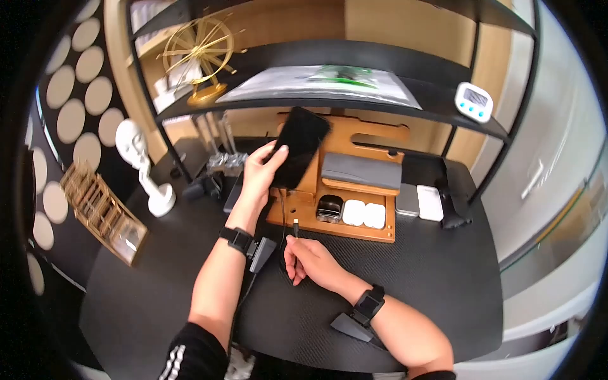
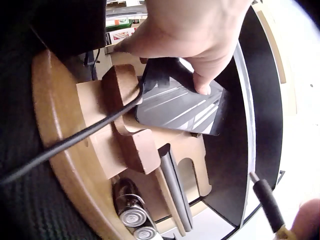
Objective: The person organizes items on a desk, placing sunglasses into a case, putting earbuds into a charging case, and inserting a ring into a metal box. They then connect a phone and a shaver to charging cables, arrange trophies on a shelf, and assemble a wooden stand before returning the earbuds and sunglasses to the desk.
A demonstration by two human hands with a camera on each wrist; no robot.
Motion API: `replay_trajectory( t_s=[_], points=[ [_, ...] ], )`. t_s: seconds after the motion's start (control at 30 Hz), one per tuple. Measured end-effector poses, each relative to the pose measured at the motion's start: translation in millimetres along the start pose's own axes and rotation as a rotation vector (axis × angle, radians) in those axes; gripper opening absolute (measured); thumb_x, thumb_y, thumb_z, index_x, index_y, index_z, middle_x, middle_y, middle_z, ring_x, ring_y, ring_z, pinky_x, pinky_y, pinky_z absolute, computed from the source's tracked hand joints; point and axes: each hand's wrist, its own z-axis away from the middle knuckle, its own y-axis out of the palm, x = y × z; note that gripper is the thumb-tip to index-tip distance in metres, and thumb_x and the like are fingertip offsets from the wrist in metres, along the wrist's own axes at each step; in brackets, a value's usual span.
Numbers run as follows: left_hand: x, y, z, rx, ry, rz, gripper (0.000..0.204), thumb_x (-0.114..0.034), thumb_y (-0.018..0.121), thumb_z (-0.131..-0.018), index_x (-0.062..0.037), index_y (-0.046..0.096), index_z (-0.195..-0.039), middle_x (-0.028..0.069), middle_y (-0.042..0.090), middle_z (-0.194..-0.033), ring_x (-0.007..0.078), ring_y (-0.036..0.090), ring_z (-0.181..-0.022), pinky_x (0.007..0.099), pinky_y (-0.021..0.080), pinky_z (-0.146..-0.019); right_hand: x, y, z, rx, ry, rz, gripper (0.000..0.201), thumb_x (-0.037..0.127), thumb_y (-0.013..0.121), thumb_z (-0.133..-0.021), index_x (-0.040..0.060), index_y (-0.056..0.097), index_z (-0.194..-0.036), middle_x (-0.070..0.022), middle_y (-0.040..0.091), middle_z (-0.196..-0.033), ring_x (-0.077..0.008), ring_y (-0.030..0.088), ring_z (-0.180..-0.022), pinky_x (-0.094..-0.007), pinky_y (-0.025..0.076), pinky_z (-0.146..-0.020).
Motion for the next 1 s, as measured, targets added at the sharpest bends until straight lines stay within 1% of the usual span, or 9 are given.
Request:
replay_trajectory(
  t_s=[0.17,0.2,0.3,0.47,0.63,0.7,0.8,0.9,1.0],
  points=[
    [-18.9,2.3,2.0,0.014,-0.17,0.166,0.012,-0.016,0.066,-0.085,-0.0049,0.065,-0.09,-0.0023,0.064,-0.084,0.0053,0.055,-0.077,0.0205,0.042,-0.07,-4.4,-0.2,-1.2,0.042,-0.034,-0.047,0.042,0.036,0.029,-0.1,0.002,0.05,-0.088,-0.0057,0.053,-0.057,-0.0104,0.051,-0.047,-0.0235,0.047,-0.046],
    [-27.2,4.5,3.9,0.007,-0.221,0.148,0.011,-0.017,0.066,-0.086,-0.006,0.065,-0.085,-0.0024,0.064,-0.082,0.0054,0.054,-0.073,0.0214,0.043,-0.066,-0.5,2.2,1.6,-0.007,-0.05,-0.025,0.038,0.033,0.028,-0.1,0.0008,0.048,-0.099,-0.0056,0.052,-0.057,-0.0104,0.051,-0.047,-0.0235,0.048,-0.046],
    [-34.6,4.0,1.9,0.059,-0.277,0.111,0.012,-0.018,0.064,-0.087,-0.0057,0.065,-0.088,0.0001,0.065,-0.083,0.0077,0.056,-0.071,0.0223,0.044,-0.065,-2.3,2.9,2.7,-0.075,-0.11,-0.075,0.037,0.032,0.028,-0.1,0.0004,0.048,-0.104,-0.0055,0.052,-0.058,-0.0105,0.052,-0.048,-0.0235,0.048,-0.046],
    [-38.3,12.9,6.4,-0.019,-0.234,0.023,0.012,-0.017,0.065,-0.087,-0.0062,0.062,-0.081,-0.0025,0.061,-0.077,0.0054,0.052,-0.067,0.0206,0.041,-0.062,-9.6,-1.3,-0.4,-0.08,-0.11,-0.103,0.034,0.032,0.033,-0.099,0.0032,0.047,-0.087,-0.0043,0.051,-0.06,-0.01,0.052,-0.05,-0.0239,0.047,-0.044],
    [-62.6,21.5,17.6,0.242,-0.122,-0.214,0.012,-0.014,0.066,-0.085,-0.0061,0.061,-0.078,-0.0055,0.056,-0.069,0.0014,0.047,-0.062,0.0177,0.036,-0.057,-11.8,0.6,-2.3,-0.09,-0.135,-0.086,0.037,0.034,0.036,-0.098,0.0063,0.042,-0.074,-0.0035,0.049,-0.056,-0.0098,0.047,-0.045,-0.0248,0.047,-0.043],
    [-76.6,31.2,27.1,0.366,-0.078,-0.23,0.011,-0.013,0.065,-0.086,-0.0052,0.061,-0.079,-0.0044,0.058,-0.07,0.0018,0.048,-0.063,0.0175,0.038,-0.058,-11.8,2.3,-1.8,-0.108,-0.139,-0.129,0.038,0.033,0.036,-0.098,0.0069,0.042,-0.072,-0.0025,0.048,-0.054,-0.0089,0.046,-0.045,-0.0237,0.043,-0.042],
    [-83.9,41.4,33.2,0.421,-0.228,0.039,0.013,-0.017,0.063,-0.088,-0.0061,0.061,-0.083,-0.0012,0.062,-0.078,0.0054,0.056,-0.07,0.0213,0.045,-0.063,-6.8,4.1,5.8,-0.291,-0.454,0.028,0.045,0.031,0.037,-0.099,0.0049,0.043,-0.062,0.0004,0.044,-0.05,-0.0066,0.041,-0.046,-0.0236,0.032,-0.043],
    [-104.7,56.0,46.8,0.459,-0.387,0.278,0.017,-0.023,0.057,-0.091,-0.0063,0.06,-0.096,0.0044,0.065,-0.094,0.0133,0.063,-0.083,0.0298,0.053,-0.073,2.2,7.0,12.6,-0.484,-0.584,-0.047,0.047,0.03,0.039,-0.098,0.003,0.044,-0.06,0.0003,0.044,-0.05,-0.0066,0.041,-0.047,-0.0253,0.034,-0.045],
    [-107.9,55.6,51.1,0.514,-0.598,0.585,0.028,-0.025,0.05,-0.094,-0.0059,0.054,-0.114,0.0095,0.063,-0.107,0.0234,0.063,-0.095,0.0424,0.054,-0.079,13.9,7.8,21.6,-0.466,-0.687,0.069,0.046,0.026,0.039,-0.098,0.0016,0.046,-0.06,-0.0029,0.045,-0.05,-0.0115,0.044,-0.047,-0.0284,0.037,-0.048]
  ],
)
